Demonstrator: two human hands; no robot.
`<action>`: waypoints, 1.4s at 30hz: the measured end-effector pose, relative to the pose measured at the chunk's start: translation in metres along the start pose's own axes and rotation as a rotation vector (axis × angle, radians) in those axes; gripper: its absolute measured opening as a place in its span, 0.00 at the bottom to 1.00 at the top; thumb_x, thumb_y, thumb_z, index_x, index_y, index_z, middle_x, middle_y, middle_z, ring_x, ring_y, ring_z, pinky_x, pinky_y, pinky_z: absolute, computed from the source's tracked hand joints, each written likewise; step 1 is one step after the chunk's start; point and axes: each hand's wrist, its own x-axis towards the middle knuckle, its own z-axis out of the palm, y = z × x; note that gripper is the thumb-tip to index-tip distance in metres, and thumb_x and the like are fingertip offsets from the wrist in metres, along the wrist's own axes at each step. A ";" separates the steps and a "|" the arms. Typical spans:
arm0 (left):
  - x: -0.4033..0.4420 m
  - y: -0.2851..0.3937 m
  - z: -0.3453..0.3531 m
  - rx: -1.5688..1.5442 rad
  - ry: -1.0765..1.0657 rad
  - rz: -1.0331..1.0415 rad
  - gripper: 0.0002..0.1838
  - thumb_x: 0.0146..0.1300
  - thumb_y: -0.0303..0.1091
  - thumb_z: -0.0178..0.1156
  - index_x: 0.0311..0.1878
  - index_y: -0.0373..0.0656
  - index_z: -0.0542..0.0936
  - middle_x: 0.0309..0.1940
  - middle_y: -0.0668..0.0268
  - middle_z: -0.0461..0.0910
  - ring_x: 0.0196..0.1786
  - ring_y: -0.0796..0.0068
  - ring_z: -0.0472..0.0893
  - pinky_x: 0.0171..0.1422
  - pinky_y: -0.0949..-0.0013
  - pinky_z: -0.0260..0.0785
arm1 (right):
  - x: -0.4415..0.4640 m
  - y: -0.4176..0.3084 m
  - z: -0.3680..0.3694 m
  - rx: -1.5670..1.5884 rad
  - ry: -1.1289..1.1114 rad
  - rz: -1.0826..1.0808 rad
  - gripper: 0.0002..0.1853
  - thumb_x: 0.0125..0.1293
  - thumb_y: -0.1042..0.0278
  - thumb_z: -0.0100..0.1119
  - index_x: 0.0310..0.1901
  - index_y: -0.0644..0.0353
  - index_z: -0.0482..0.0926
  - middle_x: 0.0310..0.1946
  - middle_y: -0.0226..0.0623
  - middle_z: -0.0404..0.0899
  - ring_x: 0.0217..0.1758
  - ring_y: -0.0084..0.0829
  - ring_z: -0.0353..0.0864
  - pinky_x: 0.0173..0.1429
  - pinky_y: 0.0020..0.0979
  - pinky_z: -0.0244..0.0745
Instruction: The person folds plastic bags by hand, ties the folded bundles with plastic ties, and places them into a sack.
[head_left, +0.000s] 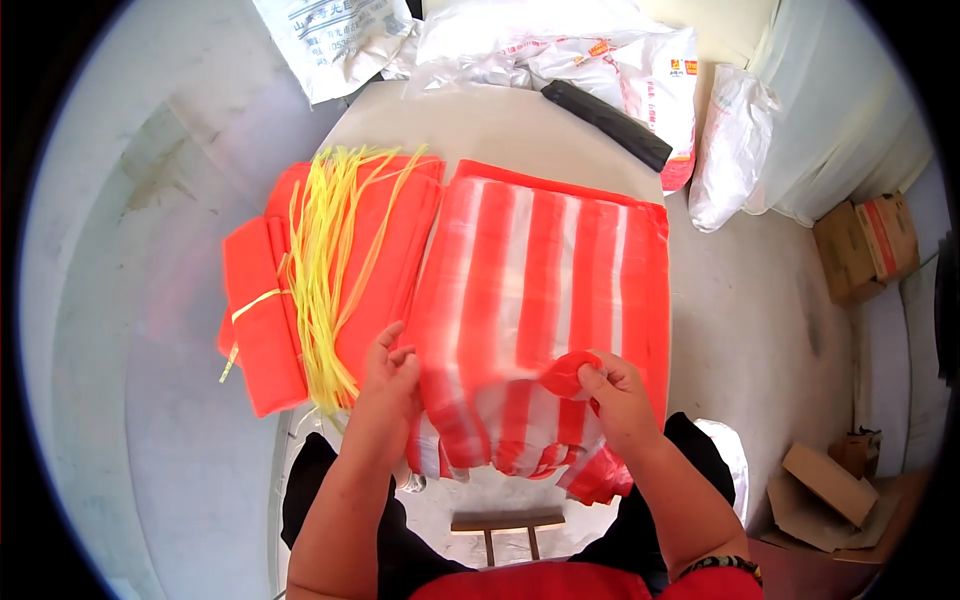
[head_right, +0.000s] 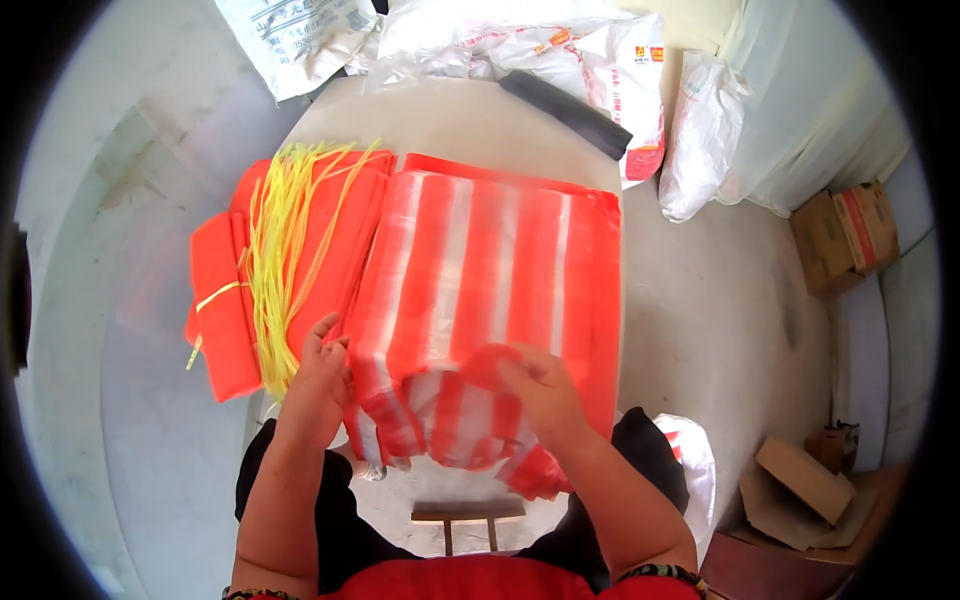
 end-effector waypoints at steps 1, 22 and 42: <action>-0.005 0.001 -0.003 0.059 -0.043 -0.049 0.37 0.83 0.40 0.55 0.88 0.51 0.52 0.69 0.61 0.70 0.62 0.73 0.77 0.70 0.60 0.71 | -0.001 0.000 0.000 0.018 -0.009 -0.002 0.16 0.82 0.68 0.58 0.63 0.68 0.83 0.51 0.34 0.89 0.53 0.23 0.86 0.60 0.28 0.81; -0.027 0.014 -0.022 0.238 -0.429 -0.175 0.33 0.74 0.19 0.58 0.82 0.44 0.69 0.66 0.62 0.78 0.60 0.77 0.82 0.65 0.70 0.79 | -0.015 -0.009 0.071 -1.227 -0.358 -1.159 0.17 0.66 0.68 0.67 0.56 0.53 0.82 0.53 0.36 0.81 0.59 0.40 0.81 0.62 0.43 0.80; -0.015 0.003 -0.021 0.739 -0.266 -0.055 0.15 0.82 0.40 0.59 0.59 0.38 0.81 0.39 0.62 0.88 0.39 0.71 0.89 0.44 0.67 0.80 | -0.015 0.017 0.062 -0.475 -0.007 -0.502 0.17 0.70 0.78 0.65 0.59 0.62 0.76 0.38 0.33 0.78 0.39 0.28 0.80 0.49 0.33 0.78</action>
